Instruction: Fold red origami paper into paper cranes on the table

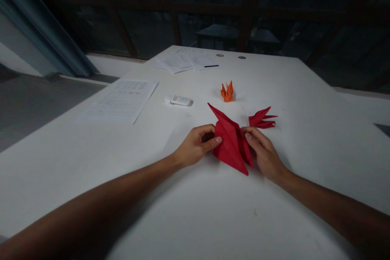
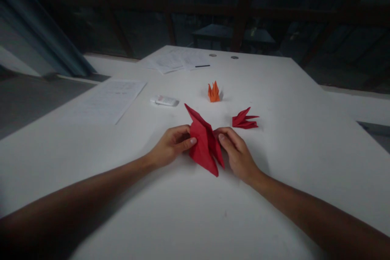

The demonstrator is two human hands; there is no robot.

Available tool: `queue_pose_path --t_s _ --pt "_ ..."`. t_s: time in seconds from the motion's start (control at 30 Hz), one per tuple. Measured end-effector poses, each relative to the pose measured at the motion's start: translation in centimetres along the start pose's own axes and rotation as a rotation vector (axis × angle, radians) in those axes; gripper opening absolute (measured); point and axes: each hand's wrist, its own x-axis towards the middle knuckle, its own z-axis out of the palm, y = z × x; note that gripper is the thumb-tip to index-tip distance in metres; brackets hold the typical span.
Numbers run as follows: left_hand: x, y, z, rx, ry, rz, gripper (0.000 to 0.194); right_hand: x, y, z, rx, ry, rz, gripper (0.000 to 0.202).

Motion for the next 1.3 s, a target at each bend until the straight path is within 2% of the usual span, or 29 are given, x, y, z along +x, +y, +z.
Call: queue_pose_path --t_s 0.17,0.3,0.43,0.63,0.8,0.9,0.97,1.03,1.2,1.27,1.3 --pt "0.3 0.1 0.1 0.151 0.012 0.079 0.02 -0.5 -0.7 -0.1 0.056 -0.172 -0.031 0.023" --pt "0.5 -0.1 0.0 0.324 0.106 0.151 0.012 -0.7 -1.0 0.1 0.094 -0.185 -0.022 0.02" --pt "0.5 -0.4 0.1 0.425 0.2 0.113 0.02 -0.7 -0.9 0.4 0.07 -0.155 -0.008 0.014" --pt "0.0 0.3 0.5 0.289 -0.002 0.06 0.019 -0.8 -0.8 0.3 -0.102 -0.04 -0.057 0.021" --pt "-0.3 1.1 0.7 0.324 -0.131 0.102 0.036 -0.8 -0.8 0.4 -0.194 -0.025 -0.065 0.02" --pt "-0.2 1.0 1.0 0.394 -0.082 0.052 0.043 -0.9 -1.1 0.5 -0.259 -0.035 -0.092 0.02" --pt "-0.1 0.6 1.0 0.382 -0.013 0.033 0.04 -1.0 -1.2 0.5 -0.281 -0.032 -0.103 0.023" --pt "0.0 0.2 1.0 0.303 0.026 0.038 0.037 -1.1 -1.2 0.4 -0.285 -0.017 -0.106 0.028" --pt "-0.1 -0.3 0.8 0.102 0.015 0.039 0.052 -0.8 -0.5 0.3 -0.276 0.022 -0.073 0.035" --pt "-0.1 -0.3 0.8 0.091 0.002 0.046 0.051 -0.7 -0.1 0.4 -0.24 0.036 -0.066 0.026" --pt "-0.1 -0.3 0.8 0.092 -0.005 0.053 0.05 -0.6 0.0 0.4 -0.201 0.05 -0.071 0.015"
